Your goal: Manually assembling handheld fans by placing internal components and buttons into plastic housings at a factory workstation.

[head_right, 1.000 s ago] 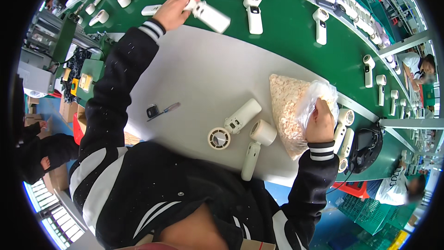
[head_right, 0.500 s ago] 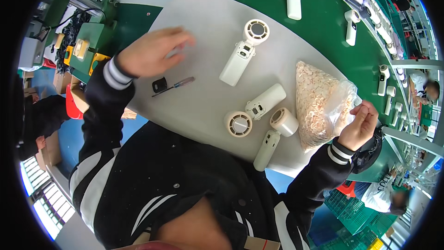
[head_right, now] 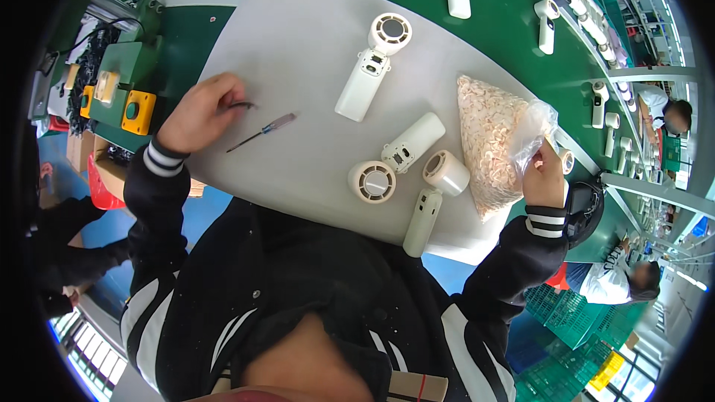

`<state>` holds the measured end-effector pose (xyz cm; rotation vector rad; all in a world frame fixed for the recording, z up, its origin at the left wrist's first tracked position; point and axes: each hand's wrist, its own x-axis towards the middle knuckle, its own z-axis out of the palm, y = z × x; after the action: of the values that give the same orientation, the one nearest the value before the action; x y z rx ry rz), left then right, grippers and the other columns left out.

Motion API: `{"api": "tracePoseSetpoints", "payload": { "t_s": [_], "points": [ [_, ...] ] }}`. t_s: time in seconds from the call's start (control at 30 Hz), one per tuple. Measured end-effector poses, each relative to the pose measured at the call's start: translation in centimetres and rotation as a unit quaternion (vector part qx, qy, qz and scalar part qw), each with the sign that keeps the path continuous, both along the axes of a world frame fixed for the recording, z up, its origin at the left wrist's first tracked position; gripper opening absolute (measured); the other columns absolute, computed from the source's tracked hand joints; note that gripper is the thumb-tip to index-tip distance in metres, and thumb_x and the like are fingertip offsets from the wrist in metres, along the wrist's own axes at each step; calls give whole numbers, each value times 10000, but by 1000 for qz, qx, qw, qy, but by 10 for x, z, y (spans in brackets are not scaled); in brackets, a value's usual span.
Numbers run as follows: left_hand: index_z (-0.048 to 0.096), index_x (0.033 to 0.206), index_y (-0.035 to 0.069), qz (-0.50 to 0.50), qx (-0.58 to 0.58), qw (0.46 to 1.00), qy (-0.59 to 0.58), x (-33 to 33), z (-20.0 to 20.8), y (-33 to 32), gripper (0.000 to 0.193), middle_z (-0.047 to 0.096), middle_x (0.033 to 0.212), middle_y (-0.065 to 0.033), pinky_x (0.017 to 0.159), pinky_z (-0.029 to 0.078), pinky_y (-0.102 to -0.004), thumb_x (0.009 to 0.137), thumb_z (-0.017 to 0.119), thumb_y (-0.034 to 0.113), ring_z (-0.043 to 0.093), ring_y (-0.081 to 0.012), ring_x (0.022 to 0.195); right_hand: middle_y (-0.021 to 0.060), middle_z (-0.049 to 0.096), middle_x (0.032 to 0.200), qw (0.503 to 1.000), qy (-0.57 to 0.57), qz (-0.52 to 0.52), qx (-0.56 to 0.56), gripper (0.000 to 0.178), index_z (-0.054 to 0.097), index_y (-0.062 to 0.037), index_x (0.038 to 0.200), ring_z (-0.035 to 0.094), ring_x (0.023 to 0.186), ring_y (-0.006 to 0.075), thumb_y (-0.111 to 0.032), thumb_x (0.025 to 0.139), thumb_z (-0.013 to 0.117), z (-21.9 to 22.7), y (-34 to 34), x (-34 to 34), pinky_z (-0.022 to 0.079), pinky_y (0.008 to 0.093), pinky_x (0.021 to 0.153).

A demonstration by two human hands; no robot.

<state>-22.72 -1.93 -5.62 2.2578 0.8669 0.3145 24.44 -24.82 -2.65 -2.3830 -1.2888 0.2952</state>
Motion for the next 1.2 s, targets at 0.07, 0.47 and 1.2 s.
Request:
{"api": "tracePoseSetpoints", "payload": {
  "t_s": [0.07,0.47,1.2],
  "points": [
    [468,907,64,-26,39,996,-73,15,0,17,206,536,819,-57,650,417,-340,779,617,2,494,-229,705,76,634,912,999,-5,5,-51,289,588,15,1131,541,757,152,-18,845,576,-2,-2,3,442,250,715],
    [475,951,74,21,-86,951,-295,130,-54,40,167,531,822,-26,642,424,-283,850,600,31,469,-152,686,103,634,877,925,128,11,357,137,588,-21,1048,587,749,163,-27,935,511,40,5,-17,489,261,741],
    [654,1033,8,61,-282,863,-414,136,-69,21,146,643,858,-18,688,447,-179,895,625,46,546,-70,748,32,511,910,959,35,204,196,110,603,-81,894,505,788,144,-2,817,613,-72,155,-175,431,250,602]
  ]
}}
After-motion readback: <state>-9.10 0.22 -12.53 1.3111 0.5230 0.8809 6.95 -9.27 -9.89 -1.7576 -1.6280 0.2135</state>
